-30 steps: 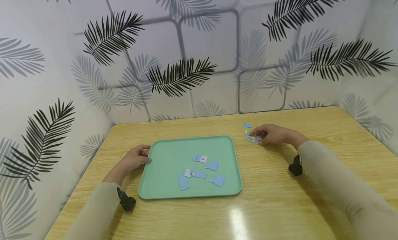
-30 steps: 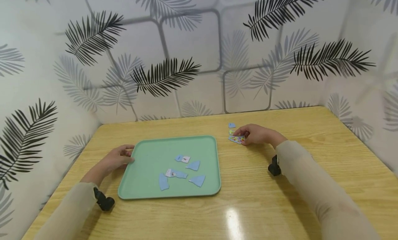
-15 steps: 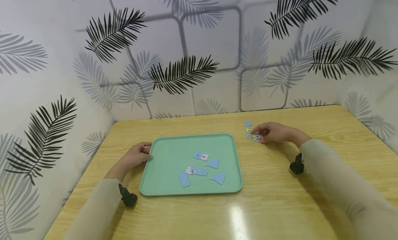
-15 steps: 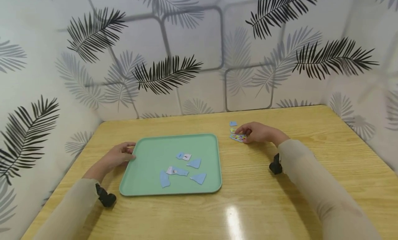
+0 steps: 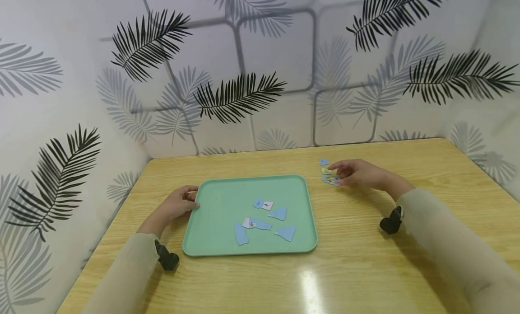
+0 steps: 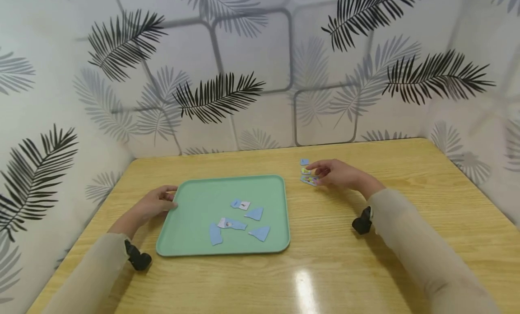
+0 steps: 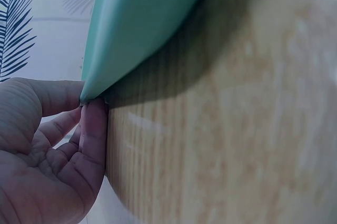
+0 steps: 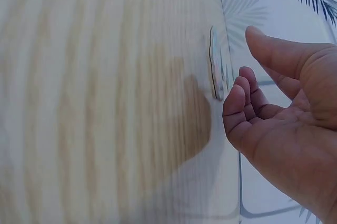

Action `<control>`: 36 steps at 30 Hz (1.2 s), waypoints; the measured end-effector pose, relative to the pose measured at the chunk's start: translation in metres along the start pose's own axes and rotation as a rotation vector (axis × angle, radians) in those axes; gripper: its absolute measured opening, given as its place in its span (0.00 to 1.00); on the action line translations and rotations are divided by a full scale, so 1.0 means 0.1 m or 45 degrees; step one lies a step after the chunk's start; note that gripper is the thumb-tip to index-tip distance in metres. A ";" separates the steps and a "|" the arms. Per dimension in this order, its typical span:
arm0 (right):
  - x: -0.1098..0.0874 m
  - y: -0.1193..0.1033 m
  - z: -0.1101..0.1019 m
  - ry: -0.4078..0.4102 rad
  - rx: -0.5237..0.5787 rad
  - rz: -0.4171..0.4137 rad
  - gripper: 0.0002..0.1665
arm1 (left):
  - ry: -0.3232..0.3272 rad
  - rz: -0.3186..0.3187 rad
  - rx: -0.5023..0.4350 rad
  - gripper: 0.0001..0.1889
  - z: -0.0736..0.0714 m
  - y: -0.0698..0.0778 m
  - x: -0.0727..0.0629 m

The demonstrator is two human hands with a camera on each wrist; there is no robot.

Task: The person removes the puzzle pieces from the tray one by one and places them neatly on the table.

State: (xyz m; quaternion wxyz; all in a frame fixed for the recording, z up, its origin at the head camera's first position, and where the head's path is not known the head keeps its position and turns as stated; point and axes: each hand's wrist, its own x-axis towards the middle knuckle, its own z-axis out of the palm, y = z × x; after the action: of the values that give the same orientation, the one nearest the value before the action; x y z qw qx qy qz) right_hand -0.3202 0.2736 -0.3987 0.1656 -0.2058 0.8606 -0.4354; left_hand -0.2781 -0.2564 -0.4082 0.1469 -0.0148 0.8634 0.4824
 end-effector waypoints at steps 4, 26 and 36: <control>0.00 -0.10 0.09 -0.017 0.057 -0.041 0.32 | -0.003 0.003 -0.001 0.30 0.00 0.00 0.00; 0.09 -0.62 0.66 -0.202 0.211 -0.143 0.34 | -0.002 0.015 -0.002 0.30 0.00 -0.01 0.01; 0.17 -0.76 0.92 -0.277 0.145 -0.221 0.31 | -0.004 0.005 -0.005 0.31 -0.01 -0.01 0.00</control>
State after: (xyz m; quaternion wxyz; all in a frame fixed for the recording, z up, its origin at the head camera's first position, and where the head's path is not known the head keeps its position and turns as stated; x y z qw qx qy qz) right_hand -0.2764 0.1615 -0.3902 0.2309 -0.3156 0.7904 -0.4716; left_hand -0.2778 -0.2574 -0.4086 0.1473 -0.0127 0.8623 0.4844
